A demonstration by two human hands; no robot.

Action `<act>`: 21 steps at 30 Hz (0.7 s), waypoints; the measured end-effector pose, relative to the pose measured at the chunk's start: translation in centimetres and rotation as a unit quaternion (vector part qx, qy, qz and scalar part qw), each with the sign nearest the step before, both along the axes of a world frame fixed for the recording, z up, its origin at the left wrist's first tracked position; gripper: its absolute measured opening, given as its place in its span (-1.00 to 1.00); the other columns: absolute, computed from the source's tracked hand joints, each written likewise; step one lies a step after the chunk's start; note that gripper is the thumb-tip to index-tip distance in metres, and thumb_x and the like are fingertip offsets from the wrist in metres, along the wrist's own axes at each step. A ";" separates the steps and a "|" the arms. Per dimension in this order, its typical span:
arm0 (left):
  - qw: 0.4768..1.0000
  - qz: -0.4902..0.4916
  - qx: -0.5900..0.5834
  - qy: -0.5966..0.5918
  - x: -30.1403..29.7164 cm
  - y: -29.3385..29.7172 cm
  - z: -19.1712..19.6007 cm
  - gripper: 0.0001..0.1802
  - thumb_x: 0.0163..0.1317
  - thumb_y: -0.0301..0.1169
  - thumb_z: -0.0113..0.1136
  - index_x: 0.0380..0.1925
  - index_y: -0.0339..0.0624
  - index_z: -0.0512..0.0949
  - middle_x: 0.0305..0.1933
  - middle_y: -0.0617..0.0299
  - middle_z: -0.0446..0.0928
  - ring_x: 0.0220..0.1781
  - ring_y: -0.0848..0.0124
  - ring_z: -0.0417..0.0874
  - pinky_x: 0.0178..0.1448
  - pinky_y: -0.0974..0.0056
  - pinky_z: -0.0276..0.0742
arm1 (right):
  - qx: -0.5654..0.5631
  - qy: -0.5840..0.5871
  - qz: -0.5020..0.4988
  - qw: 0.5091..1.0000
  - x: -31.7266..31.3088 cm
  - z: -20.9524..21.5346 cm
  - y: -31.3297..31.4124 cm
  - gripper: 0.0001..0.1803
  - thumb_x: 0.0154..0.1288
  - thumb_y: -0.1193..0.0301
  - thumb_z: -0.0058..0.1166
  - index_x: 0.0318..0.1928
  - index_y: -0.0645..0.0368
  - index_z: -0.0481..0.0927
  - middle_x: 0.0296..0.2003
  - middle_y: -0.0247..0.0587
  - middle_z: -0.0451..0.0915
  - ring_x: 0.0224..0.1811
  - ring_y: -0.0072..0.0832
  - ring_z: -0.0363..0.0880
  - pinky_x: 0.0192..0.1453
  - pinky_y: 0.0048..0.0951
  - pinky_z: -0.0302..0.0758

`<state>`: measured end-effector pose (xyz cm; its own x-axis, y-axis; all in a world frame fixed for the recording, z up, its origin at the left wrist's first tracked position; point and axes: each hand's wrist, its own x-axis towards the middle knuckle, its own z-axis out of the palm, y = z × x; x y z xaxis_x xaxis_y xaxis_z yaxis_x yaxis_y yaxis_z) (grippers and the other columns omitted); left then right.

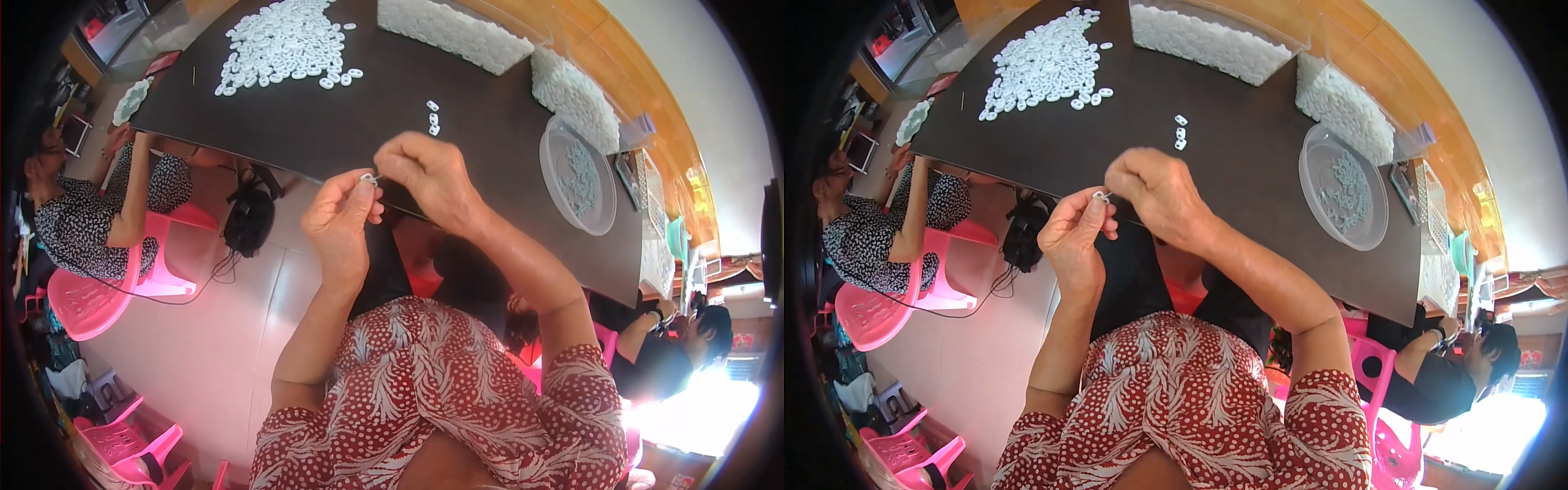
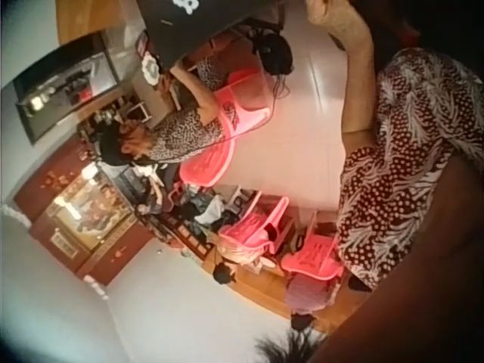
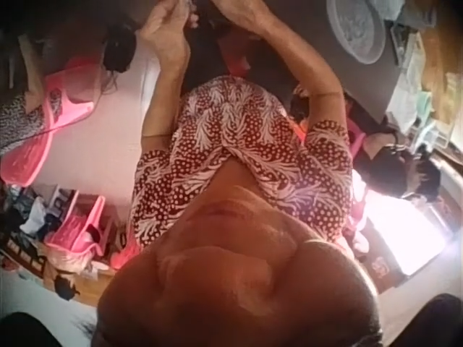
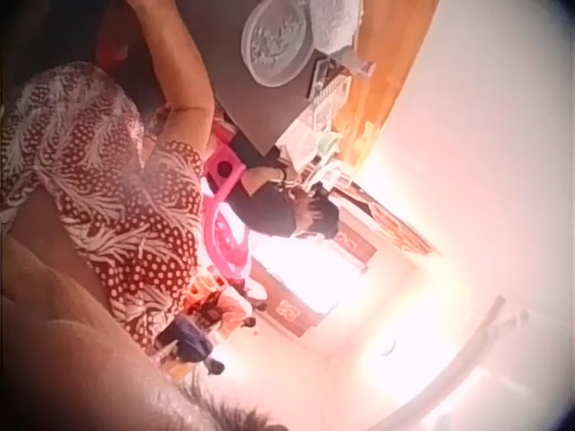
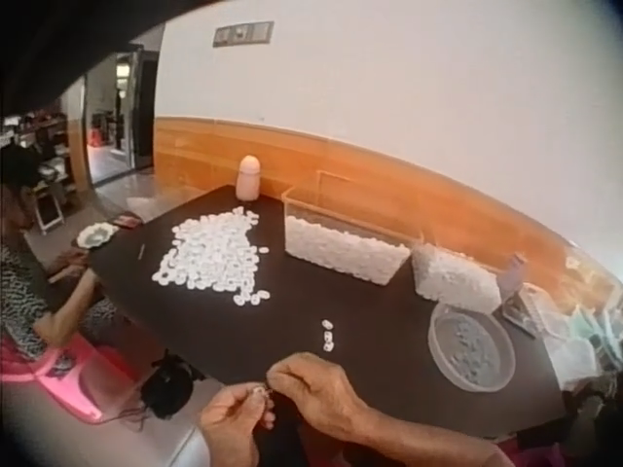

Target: Manually assemble small white plastic components by inserting grey plastic pins into them.

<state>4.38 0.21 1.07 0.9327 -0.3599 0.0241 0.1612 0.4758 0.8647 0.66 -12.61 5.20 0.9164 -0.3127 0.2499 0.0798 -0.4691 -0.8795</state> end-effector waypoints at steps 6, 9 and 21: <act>0.999 -0.007 -0.028 0.025 0.6 0.7 0.2 -0.85 0.23 -0.53 0.14 -0.25 -0.41 0.55 -0.42 0.14 0.57 -0.51 0.52 0.52 -0.44 0.45 0.46 | -0.257 -0.045 -0.100 0.960 10.3 -1.2 -6.7 -0.77 0.13 0.40 0.03 -0.22 0.22 0.62 -0.36 -0.01 0.61 -0.26 -0.22 0.60 -0.16 -0.30 0.47; 0.999 -0.007 -0.029 0.028 0.6 1.0 0.1 -0.84 0.23 -0.52 0.14 -0.24 -0.42 0.55 -0.42 0.13 0.57 -0.50 0.52 0.52 -0.43 0.45 0.46 | -0.306 -0.015 -0.130 0.943 14.0 -2.7 -8.3 -0.83 0.08 0.42 0.06 -0.32 0.15 0.65 -0.38 0.04 0.60 -0.24 -0.04 0.55 -0.16 -0.11 0.46; 0.999 -0.002 -0.017 0.036 0.6 1.2 0.3 -0.84 0.24 -0.53 0.12 -0.23 -0.42 0.55 -0.42 0.13 0.57 -0.51 0.52 0.52 -0.43 0.46 0.45 | -0.293 0.036 -0.084 0.952 13.6 -3.3 -8.5 -0.79 -0.06 0.49 0.12 -0.31 0.17 0.60 -0.46 -0.02 0.59 -0.36 -0.08 0.55 -0.25 -0.16 0.46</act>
<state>4.99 1.44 1.34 0.9311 -0.3635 -0.0310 0.2243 0.5034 0.8344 14.30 -21.11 1.92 0.8875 -0.2824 0.3641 -0.0903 -0.8815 -0.4635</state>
